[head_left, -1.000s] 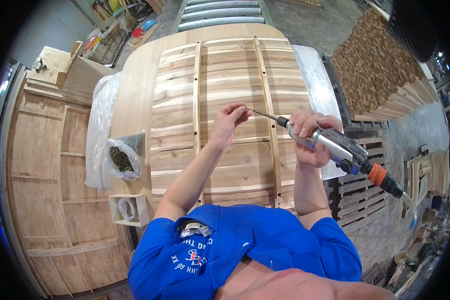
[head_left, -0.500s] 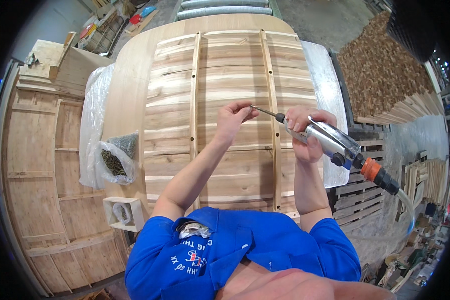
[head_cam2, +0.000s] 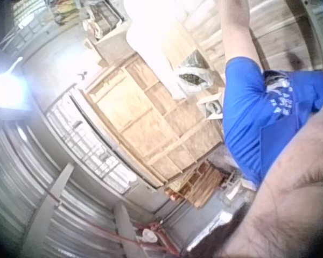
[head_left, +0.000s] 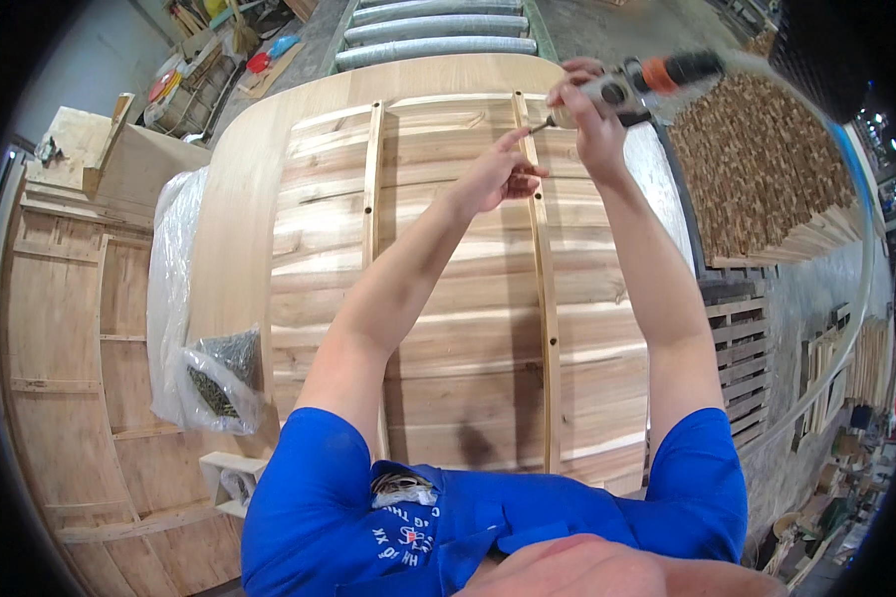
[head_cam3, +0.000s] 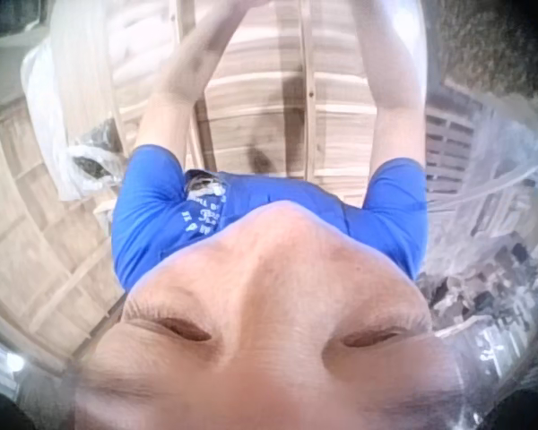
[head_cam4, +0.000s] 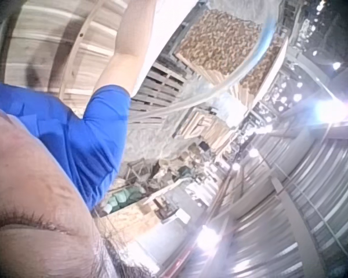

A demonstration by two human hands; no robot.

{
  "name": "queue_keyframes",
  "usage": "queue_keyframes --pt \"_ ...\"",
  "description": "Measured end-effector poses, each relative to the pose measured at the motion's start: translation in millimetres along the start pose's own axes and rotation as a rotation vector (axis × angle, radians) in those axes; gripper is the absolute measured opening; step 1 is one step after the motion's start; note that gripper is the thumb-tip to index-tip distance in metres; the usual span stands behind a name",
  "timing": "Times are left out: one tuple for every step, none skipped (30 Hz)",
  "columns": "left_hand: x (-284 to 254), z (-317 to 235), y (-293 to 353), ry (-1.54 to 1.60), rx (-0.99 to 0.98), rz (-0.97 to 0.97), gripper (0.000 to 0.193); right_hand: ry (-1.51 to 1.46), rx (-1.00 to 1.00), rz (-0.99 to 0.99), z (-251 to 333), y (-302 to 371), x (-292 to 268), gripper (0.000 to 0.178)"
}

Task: The person assembles a wooden furniture frame by securing slats to a base using a pneumatic screwdriver. They handle wooden slats, screws, and the frame, moving the assembled unit to a stack.

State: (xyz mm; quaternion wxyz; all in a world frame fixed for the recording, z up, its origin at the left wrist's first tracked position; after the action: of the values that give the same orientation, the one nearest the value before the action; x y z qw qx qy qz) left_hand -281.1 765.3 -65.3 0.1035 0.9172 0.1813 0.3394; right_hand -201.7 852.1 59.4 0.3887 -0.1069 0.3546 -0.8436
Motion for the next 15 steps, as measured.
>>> queue_keyframes --pt "-7.2 -8.1 -22.2 0.027 -0.002 0.001 0.060 -0.039 -0.025 -0.027 -17.5 -17.2 0.5 0.018" --pt "-14.4 -15.3 -43.7 0.053 -0.004 0.004 0.060 -0.079 -0.050 -0.054 -34.6 -32.9 0.9 0.017" --pt "-21.0 -21.6 -64.0 0.081 -0.010 0.004 0.061 -0.118 -0.072 -0.081 -50.0 -45.9 2.4 0.016" --pt "-27.9 -26.7 -83.8 0.074 -0.018 -0.013 0.062 -0.121 -0.098 -0.103 -64.4 -57.4 3.0 0.015" --pt "-35.6 -31.7 -101.5 0.076 0.006 -0.016 0.060 -0.049 -0.119 -0.093 -78.0 -68.3 4.1 0.013" --pt "-41.8 -30.3 -117.9 0.080 0.012 -0.021 0.058 0.028 -0.125 -0.088 -93.6 -73.8 2.7 0.013" --pt "-47.7 -29.4 -134.2 0.084 0.019 -0.025 0.056 0.080 -0.123 -0.091 -109.8 -81.5 2.5 0.014" --pt "-54.7 -30.7 -150.3 0.111 0.021 -0.029 0.057 0.119 -0.126 -0.097 -125.1 -87.5 2.1 0.014" --pt "-67.5 -34.2 -164.8 0.094 0.022 -0.026 0.059 0.145 -0.120 -0.092 -140.4 -93.1 7.0 0.014" --pt "-80.2 -35.4 -177.6 0.081 0.019 -0.023 0.061 0.179 -0.117 -0.091 -153.7 -96.2 9.5 0.014" --pt "-91.6 -33.0 -188.7 0.067 0.016 -0.020 0.064 0.209 -0.117 -0.089 -166.2 -99.0 12.2 0.014" --pt "-90.9 -30.2 -199.8 0.023 0.019 -0.012 0.063 0.257 -0.102 -0.095 -181.5 -99.7 8.0 0.015" --pt "-95.6 -28.3 -208.8 0.024 0.026 -0.002 0.063 0.286 -0.099 -0.092 -192.0 -100.7 11.2 0.015" --pt "-99.7 -27.4 -217.6 0.026 0.033 0.006 0.062 0.308 -0.093 -0.087 -201.5 -101.1 13.5 0.015" --pt "-100.9 -25.9 -225.6 0.027 0.037 0.021 0.062 0.334 -0.088 -0.084 -210.1 -102.9 13.6 0.015"
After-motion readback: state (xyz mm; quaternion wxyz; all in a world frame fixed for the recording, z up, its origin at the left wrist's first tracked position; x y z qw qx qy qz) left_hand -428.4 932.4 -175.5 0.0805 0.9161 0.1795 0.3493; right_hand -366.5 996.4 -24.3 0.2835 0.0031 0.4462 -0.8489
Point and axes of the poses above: each hand's wrist, its own y-axis away from the middle knuckle, its own x-axis out of the palm, z = x × y, the point moved 4 cm from there along -y, towards the middle knuckle, and after that the axes turned 7 degrees about y, right-handed, at the moved point
